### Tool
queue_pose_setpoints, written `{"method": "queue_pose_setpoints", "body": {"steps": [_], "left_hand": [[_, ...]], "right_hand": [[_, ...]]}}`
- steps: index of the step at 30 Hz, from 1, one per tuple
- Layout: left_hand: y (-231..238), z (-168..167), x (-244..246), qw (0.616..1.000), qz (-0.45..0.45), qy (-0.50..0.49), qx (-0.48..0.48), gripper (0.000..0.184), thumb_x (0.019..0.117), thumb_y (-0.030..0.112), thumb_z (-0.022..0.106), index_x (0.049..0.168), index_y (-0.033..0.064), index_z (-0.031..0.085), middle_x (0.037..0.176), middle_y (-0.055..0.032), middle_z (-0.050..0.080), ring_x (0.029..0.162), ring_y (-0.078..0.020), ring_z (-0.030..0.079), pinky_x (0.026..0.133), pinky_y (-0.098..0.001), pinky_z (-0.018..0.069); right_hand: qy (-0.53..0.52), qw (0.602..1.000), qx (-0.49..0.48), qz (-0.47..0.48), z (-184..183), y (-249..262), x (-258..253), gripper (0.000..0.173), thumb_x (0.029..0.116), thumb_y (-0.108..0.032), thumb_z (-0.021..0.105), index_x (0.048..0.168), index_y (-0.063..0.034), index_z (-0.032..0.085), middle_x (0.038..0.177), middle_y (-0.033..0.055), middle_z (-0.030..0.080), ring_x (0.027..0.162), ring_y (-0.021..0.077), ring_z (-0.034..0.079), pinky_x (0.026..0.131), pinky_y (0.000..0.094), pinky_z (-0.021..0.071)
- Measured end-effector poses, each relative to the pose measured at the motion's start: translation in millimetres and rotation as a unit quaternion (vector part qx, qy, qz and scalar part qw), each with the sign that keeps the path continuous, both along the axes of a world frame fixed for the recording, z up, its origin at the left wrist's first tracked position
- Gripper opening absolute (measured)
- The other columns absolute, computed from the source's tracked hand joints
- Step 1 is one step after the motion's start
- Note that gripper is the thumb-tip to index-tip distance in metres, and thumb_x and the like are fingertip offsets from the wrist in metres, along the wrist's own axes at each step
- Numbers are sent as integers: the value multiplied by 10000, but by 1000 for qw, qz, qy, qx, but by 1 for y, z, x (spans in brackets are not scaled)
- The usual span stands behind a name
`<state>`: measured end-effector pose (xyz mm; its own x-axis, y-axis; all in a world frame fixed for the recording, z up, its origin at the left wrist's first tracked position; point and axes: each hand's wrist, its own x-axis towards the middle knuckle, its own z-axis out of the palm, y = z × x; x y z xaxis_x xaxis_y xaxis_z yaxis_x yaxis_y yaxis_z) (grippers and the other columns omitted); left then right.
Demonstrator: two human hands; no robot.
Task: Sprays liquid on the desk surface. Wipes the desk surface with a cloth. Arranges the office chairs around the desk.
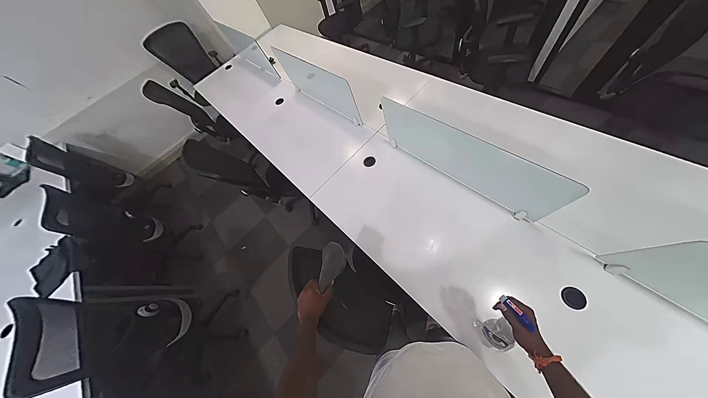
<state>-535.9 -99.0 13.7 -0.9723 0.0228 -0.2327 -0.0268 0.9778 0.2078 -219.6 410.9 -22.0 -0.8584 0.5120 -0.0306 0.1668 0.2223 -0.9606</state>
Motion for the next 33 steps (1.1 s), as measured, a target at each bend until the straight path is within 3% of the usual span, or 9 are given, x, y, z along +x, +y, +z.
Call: {"method": "queue_pose_setpoints", "body": {"steps": [4, 7, 12, 16, 20, 26, 30, 33], "left_hand": [[7, 3, 11, 998, 61, 2, 11, 585, 922, 544, 675, 1115, -8, 686, 1098, -212, 708, 1044, -384, 691, 918, -605, 532], [16, 3, 24, 996, 82, -9, 24, 589, 910, 543, 698, 1128, -4, 694, 1099, -224, 710, 1062, -392, 688, 934, -608, 526], [29, 3, 66, 997, 41, -72, -5, 601, 894, 580, 696, 1169, 46, 701, 1136, -186, 718, 1086, -362, 691, 947, -597, 533], [39, 4, 95, 997, 14, -71, -22, 574, 892, 568, 702, 1142, 52, 709, 1103, -169, 729, 1057, -349, 703, 924, -592, 541], [45, 3, 105, 997, 6, -63, -38, 559, 891, 579, 696, 1114, 67, 705, 1067, -152, 732, 1031, -338, 707, 901, -580, 550], [46, 2, 104, 997, 14, -62, -37, 544, 891, 574, 698, 1114, 78, 713, 1064, -143, 738, 1028, -326, 713, 899, -580, 553], [47, 3, 104, 997, 6, -65, -44, 560, 897, 580, 689, 1132, 72, 710, 1088, -155, 735, 1054, -336, 706, 919, -589, 541], [46, 1, 104, 997, -7, -60, -53, 555, 894, 587, 689, 1115, 78, 717, 1078, -147, 737, 1048, -334, 706, 906, -591, 543]], "right_hand": [[5, 999, 16, 50, 2, -9, 5, 293, 934, -326, 632, 937, -43, 706, 840, 14, 675, 768, 37, 630, 710, 219, 542], [15, 998, 40, 36, 4, 0, 5, 300, 939, -325, 640, 989, -40, 717, 901, 43, 701, 816, 59, 655, 755, 244, 560], [38, 995, 42, -77, 19, 37, 5, 328, 961, -252, 593, 1139, 8, 682, 1019, 52, 724, 865, 16, 658, 790, 199, 554], [59, 978, 50, -196, 16, 71, 1, 379, 989, -202, 548, 1210, 96, 626, 1141, 173, 697, 986, 110, 673, 905, 265, 549], [67, 944, 94, -309, 4, 104, 11, 389, 1015, -187, 552, 1222, 135, 620, 1158, 254, 680, 1037, 167, 673, 953, 292, 534], [81, 928, 93, -350, 3, 124, 32, 418, 1038, -185, 532, 1291, 146, 573, 1257, 270, 647, 1142, 163, 648, 1015, 271, 501], [37, 934, 95, -341, -8, 125, 42, 471, 980, -181, 643, 1331, 121, 555, 1287, 269, 638, 1194, 232, 639, 1042, 336, 508], [-4, 936, 81, -343, -18, 120, 46, 693, 901, -235, 755, 1438, 85, 455, 1396, 282, 556, 1293, 293, 566, 1100, 390, 468]]}}
